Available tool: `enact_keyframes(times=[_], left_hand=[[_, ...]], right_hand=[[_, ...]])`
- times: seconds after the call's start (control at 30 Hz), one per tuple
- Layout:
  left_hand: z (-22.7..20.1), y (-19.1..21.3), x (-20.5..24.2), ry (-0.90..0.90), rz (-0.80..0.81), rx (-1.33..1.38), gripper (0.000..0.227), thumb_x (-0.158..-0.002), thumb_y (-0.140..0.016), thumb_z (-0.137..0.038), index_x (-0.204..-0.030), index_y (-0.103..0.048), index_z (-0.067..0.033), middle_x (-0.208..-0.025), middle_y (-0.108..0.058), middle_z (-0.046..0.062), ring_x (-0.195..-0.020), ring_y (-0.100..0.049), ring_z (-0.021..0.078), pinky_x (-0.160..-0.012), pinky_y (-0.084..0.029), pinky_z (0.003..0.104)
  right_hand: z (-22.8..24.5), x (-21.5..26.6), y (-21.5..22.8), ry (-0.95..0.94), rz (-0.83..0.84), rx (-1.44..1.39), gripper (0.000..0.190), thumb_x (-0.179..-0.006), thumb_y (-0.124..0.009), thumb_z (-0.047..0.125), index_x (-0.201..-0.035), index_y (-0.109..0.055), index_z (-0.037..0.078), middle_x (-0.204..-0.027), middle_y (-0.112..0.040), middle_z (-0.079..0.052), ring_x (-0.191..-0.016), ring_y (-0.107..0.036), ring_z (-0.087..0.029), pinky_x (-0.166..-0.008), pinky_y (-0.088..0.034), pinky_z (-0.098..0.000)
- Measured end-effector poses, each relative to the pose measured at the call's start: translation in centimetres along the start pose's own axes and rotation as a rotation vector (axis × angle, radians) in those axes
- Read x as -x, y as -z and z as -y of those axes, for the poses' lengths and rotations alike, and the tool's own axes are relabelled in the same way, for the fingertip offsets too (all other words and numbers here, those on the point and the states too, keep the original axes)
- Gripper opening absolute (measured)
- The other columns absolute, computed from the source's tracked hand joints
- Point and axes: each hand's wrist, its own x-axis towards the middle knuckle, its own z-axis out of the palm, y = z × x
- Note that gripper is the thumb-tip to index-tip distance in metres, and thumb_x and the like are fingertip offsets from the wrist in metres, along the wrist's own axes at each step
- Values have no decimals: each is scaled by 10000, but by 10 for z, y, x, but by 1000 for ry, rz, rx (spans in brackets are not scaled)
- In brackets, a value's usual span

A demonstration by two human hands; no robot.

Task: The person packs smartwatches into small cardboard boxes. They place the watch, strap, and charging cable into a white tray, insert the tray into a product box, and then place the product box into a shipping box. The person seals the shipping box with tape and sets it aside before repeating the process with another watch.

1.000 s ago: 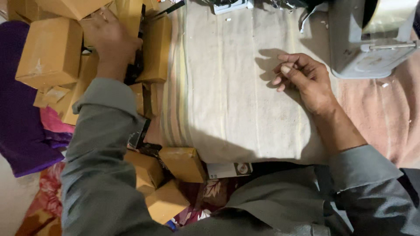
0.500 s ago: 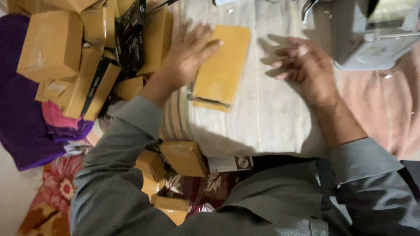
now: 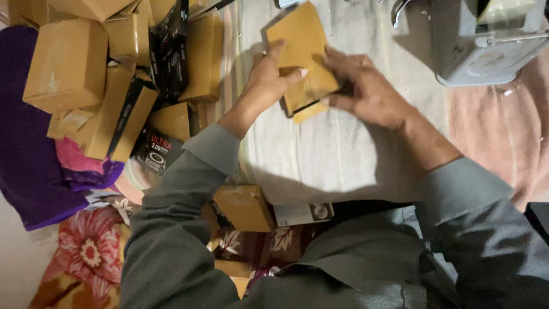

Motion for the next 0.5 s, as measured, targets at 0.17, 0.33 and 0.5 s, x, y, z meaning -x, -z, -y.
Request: enact_keyframes(times=[0.17,0.33,0.5], left_hand=[[-19,-7,4,-148,19,-285,813,-857,-848,-468,-1502,-494,-123,-1634,-160,308,-1498,-195,496,-1215,-294,475],[-24,-21,18,-335,134,-341,958,-755,-908,-433,-1543,-418,-196,-1616,-95,324,-1510,-96,518,-1205,-264,534],[-23,-17,15,-444,111,-391,859,-786,-844,-195,-1552,-454,-199,-1624,-175,311,-1528,-148,483,-1201,-336,496]], right_hand=[[-10,1,12,-151,-40,-90,649,-952,-694,252,-1549,-501,89,-1610,-351,-207,-1326,-542,-334,-1076,-523,-412],[-8,24,-4,-7,-126,-59,270,-899,-759,148,-1113,-733,-15,-1504,-489,-186,-1306,-610,-345,-1077,-560,-401],[-5,30,-1,57,-156,41,203,-846,-800,107,-945,-734,-58,-1394,-532,-229,-1248,-608,-381,-1022,-542,-420]])
